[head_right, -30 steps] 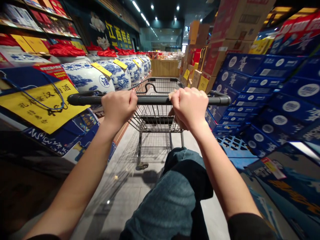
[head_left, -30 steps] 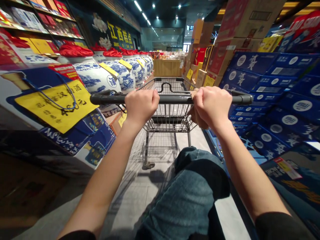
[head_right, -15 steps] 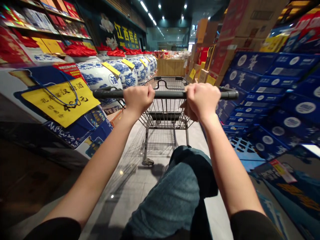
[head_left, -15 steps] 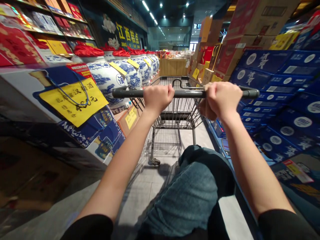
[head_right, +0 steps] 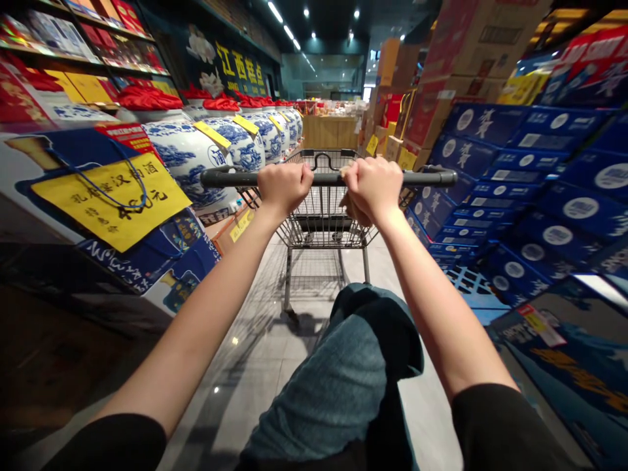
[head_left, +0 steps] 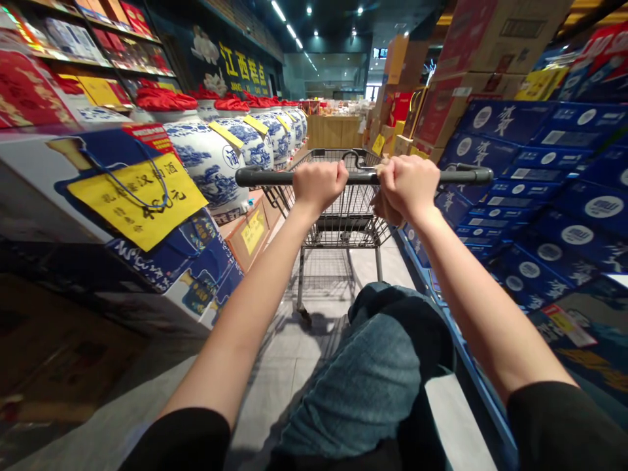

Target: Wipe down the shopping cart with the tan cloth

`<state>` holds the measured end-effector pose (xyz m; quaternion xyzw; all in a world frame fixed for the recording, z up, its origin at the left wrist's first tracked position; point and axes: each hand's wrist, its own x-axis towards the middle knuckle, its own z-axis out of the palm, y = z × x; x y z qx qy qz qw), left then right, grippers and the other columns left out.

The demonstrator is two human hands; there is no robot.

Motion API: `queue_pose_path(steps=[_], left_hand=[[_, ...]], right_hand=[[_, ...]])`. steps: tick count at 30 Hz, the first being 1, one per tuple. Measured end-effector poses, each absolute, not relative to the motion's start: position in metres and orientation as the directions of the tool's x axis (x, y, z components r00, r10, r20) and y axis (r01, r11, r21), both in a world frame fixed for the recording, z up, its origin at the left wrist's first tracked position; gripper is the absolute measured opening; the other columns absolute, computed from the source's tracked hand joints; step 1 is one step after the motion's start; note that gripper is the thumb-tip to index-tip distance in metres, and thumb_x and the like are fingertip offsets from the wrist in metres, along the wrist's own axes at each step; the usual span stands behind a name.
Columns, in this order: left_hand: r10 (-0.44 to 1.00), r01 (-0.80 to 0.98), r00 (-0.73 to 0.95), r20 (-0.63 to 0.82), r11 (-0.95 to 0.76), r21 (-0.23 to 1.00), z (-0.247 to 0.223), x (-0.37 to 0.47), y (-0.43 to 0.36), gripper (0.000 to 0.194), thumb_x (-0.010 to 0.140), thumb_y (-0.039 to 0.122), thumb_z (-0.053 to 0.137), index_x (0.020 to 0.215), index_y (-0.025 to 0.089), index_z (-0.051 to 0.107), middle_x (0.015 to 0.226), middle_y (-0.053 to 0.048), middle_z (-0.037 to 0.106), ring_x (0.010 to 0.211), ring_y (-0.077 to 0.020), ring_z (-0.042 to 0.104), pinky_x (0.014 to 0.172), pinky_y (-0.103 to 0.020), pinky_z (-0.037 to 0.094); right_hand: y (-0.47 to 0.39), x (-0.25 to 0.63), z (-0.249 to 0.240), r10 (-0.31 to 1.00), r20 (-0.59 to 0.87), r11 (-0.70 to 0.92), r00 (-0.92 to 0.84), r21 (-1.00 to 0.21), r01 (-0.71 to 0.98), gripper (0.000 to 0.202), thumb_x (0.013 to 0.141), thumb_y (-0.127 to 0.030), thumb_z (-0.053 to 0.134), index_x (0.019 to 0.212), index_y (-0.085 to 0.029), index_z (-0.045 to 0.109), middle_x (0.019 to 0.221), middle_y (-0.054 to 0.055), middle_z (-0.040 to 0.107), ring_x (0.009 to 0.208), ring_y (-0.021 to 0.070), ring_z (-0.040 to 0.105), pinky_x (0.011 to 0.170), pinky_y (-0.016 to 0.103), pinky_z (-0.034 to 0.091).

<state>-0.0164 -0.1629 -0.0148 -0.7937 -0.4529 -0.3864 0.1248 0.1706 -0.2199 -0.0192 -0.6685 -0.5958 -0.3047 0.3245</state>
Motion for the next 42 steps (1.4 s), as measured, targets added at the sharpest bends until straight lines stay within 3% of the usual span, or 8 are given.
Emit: queue_pose_path(steps=[7, 12, 16, 21, 23, 31, 38, 42], left_hand=[[0.601, 0.813, 0.236, 0.764, -0.552, 0.183, -0.019, -0.007, -0.155, 0.056, 0.099, 0.041, 0.028, 0.088, 0.017, 0.077, 0.092, -0.018, 0.077, 0.087, -0.0288, 0.068, 0.081, -0.043, 0.039], [0.608, 0.829, 0.26, 0.751, -0.539, 0.149, -0.018, -0.014, -0.152, 0.057, 0.1, 0.042, 0.026, 0.09, 0.016, 0.076, 0.094, -0.018, 0.077, 0.09, -0.0301, 0.068, 0.082, -0.043, 0.041], [0.613, 0.835, 0.256, 0.748, -0.53, 0.148, -0.018, -0.021, -0.154, 0.057, 0.1, 0.041, 0.026, 0.089, 0.017, 0.076, 0.095, -0.017, 0.076, 0.091, -0.0292, 0.068, 0.084, -0.042, 0.041], [0.595, 0.822, 0.227, 0.771, -0.541, 0.176, -0.021, -0.01, -0.16, 0.054, 0.1, 0.039, 0.028, 0.089, 0.018, 0.076, 0.089, -0.015, 0.075, 0.089, -0.0273, 0.067, 0.084, -0.042, 0.041], [0.585, 0.817, 0.219, 0.781, -0.548, 0.181, -0.022, -0.006, -0.16, 0.052, 0.099, 0.039, 0.029, 0.088, 0.018, 0.076, 0.086, -0.014, 0.075, 0.088, -0.027, 0.066, 0.084, -0.042, 0.041], [0.597, 0.831, 0.242, 0.765, -0.534, 0.153, -0.02, -0.019, -0.157, 0.053, 0.1, 0.04, 0.028, 0.09, 0.018, 0.075, 0.088, -0.015, 0.075, 0.091, -0.0275, 0.066, 0.084, -0.042, 0.041], [0.589, 0.819, 0.227, 0.776, -0.547, 0.175, -0.021, -0.01, -0.158, 0.055, 0.1, 0.041, 0.027, 0.09, 0.018, 0.076, 0.087, -0.015, 0.075, 0.09, -0.0286, 0.066, 0.084, -0.044, 0.041], [0.596, 0.828, 0.243, 0.766, -0.539, 0.156, -0.019, -0.02, -0.158, 0.055, 0.099, 0.042, 0.027, 0.088, 0.017, 0.076, 0.088, -0.016, 0.075, 0.089, -0.0293, 0.066, 0.083, -0.044, 0.042]], right_hand=[[-0.21, 0.193, -0.025, 0.429, 0.841, -0.276, 0.33, -0.226, 0.934, 0.053, 0.099, -0.029, 0.022, 0.084, -0.015, 0.071, 0.084, 0.017, 0.071, 0.088, 0.0263, 0.06, 0.079, 0.041, 0.032], [-0.205, 0.155, -0.029, 0.512, 0.859, -0.074, 0.03, 0.01, 0.997, 0.039, 0.099, -0.032, 0.032, 0.09, -0.018, 0.067, 0.095, 0.013, 0.072, 0.097, 0.028, 0.06, 0.083, 0.04, 0.036], [-0.224, 0.208, -0.028, 0.559, 0.823, 0.021, -0.101, 0.108, 0.994, 0.031, 0.096, -0.033, 0.038, 0.08, -0.022, 0.061, 0.085, 0.01, 0.069, 0.084, 0.0249, 0.058, 0.076, 0.037, 0.035], [-0.224, 0.26, -0.039, 0.341, 0.919, -0.184, 0.198, -0.141, 0.973, 0.033, 0.095, -0.028, 0.033, 0.073, -0.022, 0.057, 0.081, 0.014, 0.067, 0.083, 0.027, 0.055, 0.076, 0.041, 0.033], [-0.219, 0.25, -0.043, 0.308, 0.925, -0.2, 0.223, -0.166, 0.966, 0.036, 0.097, -0.029, 0.031, 0.077, -0.021, 0.059, 0.085, 0.015, 0.067, 0.088, 0.0285, 0.056, 0.08, 0.043, 0.034], [-0.247, 0.246, -0.031, 0.594, 0.803, -0.007, -0.049, 0.066, 0.998, 0.036, 0.1, -0.038, 0.034, 0.091, -0.021, 0.064, 0.096, 0.012, 0.068, 0.097, 0.0286, 0.057, 0.085, 0.042, 0.037], [-0.216, 0.216, -0.046, 0.287, 0.925, -0.159, 0.25, -0.211, 0.964, 0.046, 0.103, -0.034, 0.023, 0.088, -0.02, 0.064, 0.093, 0.013, 0.067, 0.096, 0.0297, 0.056, 0.089, 0.048, 0.037], [-0.218, 0.199, -0.04, 0.473, 0.878, -0.054, 0.073, -0.054, 0.997, 0.038, 0.101, -0.038, 0.032, 0.088, -0.021, 0.064, 0.095, 0.012, 0.068, 0.1, 0.0297, 0.057, 0.088, 0.045, 0.038]])
